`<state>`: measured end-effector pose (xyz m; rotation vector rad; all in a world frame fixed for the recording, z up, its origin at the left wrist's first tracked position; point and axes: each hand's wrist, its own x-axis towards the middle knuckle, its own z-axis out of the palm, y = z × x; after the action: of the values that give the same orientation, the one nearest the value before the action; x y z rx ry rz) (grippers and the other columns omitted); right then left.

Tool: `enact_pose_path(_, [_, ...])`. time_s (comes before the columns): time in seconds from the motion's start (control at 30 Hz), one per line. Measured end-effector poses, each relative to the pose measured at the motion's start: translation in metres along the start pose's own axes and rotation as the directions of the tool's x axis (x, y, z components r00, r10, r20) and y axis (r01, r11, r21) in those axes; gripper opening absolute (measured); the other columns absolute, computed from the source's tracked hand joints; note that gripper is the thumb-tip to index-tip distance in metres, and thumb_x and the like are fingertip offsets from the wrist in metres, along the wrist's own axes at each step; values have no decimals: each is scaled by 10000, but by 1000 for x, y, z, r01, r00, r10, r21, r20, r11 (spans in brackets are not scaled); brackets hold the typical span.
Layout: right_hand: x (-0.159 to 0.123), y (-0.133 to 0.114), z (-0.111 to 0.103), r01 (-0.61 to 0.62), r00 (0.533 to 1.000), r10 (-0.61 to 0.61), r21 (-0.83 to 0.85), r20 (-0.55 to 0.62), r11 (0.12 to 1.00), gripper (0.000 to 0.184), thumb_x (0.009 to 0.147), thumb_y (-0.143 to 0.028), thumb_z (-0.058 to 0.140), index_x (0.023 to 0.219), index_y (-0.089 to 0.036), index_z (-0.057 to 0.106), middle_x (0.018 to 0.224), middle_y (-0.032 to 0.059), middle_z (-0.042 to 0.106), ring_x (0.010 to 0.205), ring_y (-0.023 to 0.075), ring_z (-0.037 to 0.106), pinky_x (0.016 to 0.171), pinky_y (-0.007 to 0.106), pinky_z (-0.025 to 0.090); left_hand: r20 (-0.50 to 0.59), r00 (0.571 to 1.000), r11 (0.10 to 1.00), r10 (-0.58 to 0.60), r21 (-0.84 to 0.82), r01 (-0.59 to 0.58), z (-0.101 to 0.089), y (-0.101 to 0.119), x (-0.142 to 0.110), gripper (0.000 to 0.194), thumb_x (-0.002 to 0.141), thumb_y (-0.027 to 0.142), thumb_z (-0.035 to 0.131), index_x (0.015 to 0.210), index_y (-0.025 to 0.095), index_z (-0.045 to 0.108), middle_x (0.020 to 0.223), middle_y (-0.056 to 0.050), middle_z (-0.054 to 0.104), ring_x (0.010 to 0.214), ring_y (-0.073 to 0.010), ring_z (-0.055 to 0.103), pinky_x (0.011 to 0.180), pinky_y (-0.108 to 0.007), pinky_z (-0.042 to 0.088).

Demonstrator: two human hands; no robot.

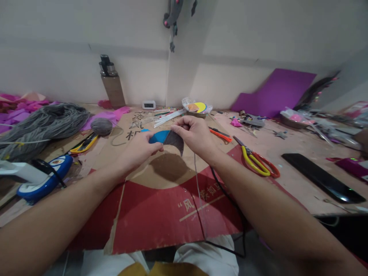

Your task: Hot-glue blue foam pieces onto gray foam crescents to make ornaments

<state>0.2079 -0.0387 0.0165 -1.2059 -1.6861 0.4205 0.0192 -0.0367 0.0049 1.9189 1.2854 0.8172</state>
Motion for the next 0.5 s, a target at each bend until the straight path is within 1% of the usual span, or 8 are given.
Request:
enact_pose_path(0.1, [1, 2, 0, -70, 997, 67, 89, 35, 994, 158, 772, -302, 615, 686, -170, 606, 615, -20, 519, 572, 105, 416, 567, 275, 335, -7, 999, 999, 34, 16, -34, 0, -1, 1, 115, 684, 300, 595, 675, 189, 566, 584, 35, 530, 545, -128, 463, 521, -266, 310])
enact_pose_path(0.17, [2, 3, 0, -99, 994, 91, 137, 65, 986, 154, 770, -301, 611, 687, -173, 594, 632, -19, 529, 593, 108, 438, 586, 274, 357, -8, 999, 998, 54, 22, -54, 1, -1, 1, 122, 685, 301, 590, 657, 190, 549, 574, 39, 519, 540, -125, 454, 522, -264, 308])
enact_pose_path(0.37, [1, 5, 0, -55, 995, 40, 162, 93, 985, 175, 797, -329, 582, 706, -183, 550, 674, -25, 525, 638, 110, 454, 615, 267, 373, -7, 998, 997, 61, 55, -61, -1, 7, -1, 104, 688, 284, 565, 654, 188, 546, 586, 40, 504, 553, -124, 441, 531, -260, 310])
enact_pose_path(0.5, [0, 3, 1, -72, 992, 46, 223, 118, 972, 164, 801, -309, 576, 706, -187, 520, 667, -35, 507, 623, 100, 448, 606, 256, 372, -13, 996, 994, 87, 66, -86, -2, 13, -3, 82, 700, 260, 565, 676, 183, 575, 616, 32, 537, 577, -129, 456, 544, -258, 319])
